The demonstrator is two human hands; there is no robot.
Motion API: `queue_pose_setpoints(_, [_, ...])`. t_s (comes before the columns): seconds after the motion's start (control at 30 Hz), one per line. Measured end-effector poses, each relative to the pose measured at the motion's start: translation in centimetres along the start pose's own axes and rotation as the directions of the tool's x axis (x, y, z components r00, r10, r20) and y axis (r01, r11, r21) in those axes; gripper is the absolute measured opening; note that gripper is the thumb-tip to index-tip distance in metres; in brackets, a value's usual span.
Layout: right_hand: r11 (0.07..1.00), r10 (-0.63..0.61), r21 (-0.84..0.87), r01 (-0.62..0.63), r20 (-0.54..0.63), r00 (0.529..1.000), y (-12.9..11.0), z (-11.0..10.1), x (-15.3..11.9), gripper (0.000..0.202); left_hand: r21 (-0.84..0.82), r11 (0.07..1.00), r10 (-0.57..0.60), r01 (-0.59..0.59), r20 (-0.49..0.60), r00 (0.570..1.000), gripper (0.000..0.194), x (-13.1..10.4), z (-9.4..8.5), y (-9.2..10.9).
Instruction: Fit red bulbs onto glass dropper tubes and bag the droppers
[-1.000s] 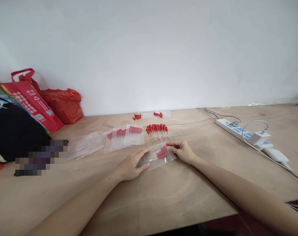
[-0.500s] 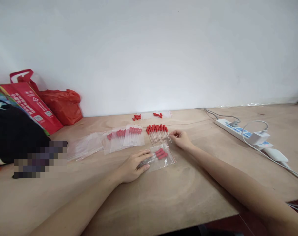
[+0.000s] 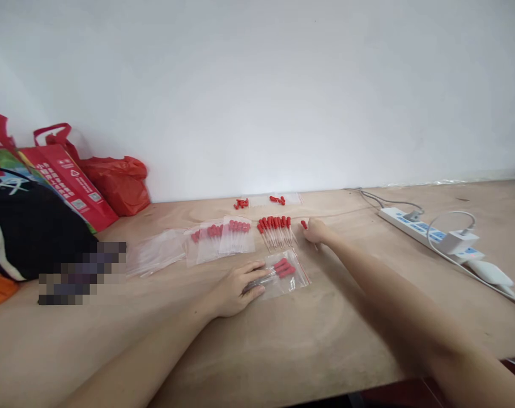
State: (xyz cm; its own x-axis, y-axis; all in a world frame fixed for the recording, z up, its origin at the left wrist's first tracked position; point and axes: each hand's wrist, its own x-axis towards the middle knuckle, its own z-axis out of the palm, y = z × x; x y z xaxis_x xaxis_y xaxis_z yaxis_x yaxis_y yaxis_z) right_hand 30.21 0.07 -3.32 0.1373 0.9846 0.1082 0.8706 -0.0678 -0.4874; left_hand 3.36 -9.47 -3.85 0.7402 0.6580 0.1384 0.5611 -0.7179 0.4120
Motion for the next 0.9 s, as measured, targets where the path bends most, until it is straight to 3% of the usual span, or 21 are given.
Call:
queue_pose_setpoints(0.07, [0.997,0.003,0.077,-0.003,0.006,1.000,0.9,-0.5,-1.3,0.038,0.006,1.000,-0.006,0.006,0.004,1.000,0.039,0.0,0.0,0.0])
queue_pose_setpoints(0.13, [0.945,0.001,0.328,-0.011,0.031,1.000,1.5,-0.6,-3.1,0.051,0.006,1.000,-0.016,0.016,0.007,1.000,0.039,0.0,0.0,0.0])
queue_pose_setpoints(0.2, [0.759,0.002,0.651,-0.018,0.025,1.000,1.7,-0.2,-5.0,0.058,0.001,1.000,-0.022,0.022,0.008,1.000,0.039,0.0,-0.1,0.1])
queue_pose_setpoints(0.27, [0.551,0.038,0.835,0.001,-0.027,0.999,1.5,0.6,-6.6,0.055,-0.006,1.000,-0.026,0.026,0.007,1.000,0.039,0.0,-0.1,0.1])
queue_pose_setpoints(0.33, [0.406,0.077,0.914,0.021,-0.057,0.995,1.0,1.4,-7.6,0.049,-0.014,1.000,-0.020,0.020,0.004,1.000,0.038,0.1,-0.1,0.2])
queue_pose_setpoints(0.43, [0.292,0.081,0.956,0.025,-0.050,0.995,0.3,2.3,-8.3,0.046,-0.025,1.000,-0.012,0.012,0.001,1.000,0.038,0.1,-0.1,0.2])
queue_pose_setpoints(0.67, [0.276,0.089,0.955,0.109,-0.138,0.986,-0.3,2.8,-8.1,0.049,-0.026,1.000,-0.016,0.016,0.007,1.000,0.037,0.1,-0.1,0.1])
queue_pose_setpoints(0.9, [0.306,0.038,0.952,0.026,-0.039,0.998,-0.1,2.3,-8.4,0.042,-0.024,0.999,-0.023,0.023,-0.009,1.000,0.040,0.2,-0.2,0.3])
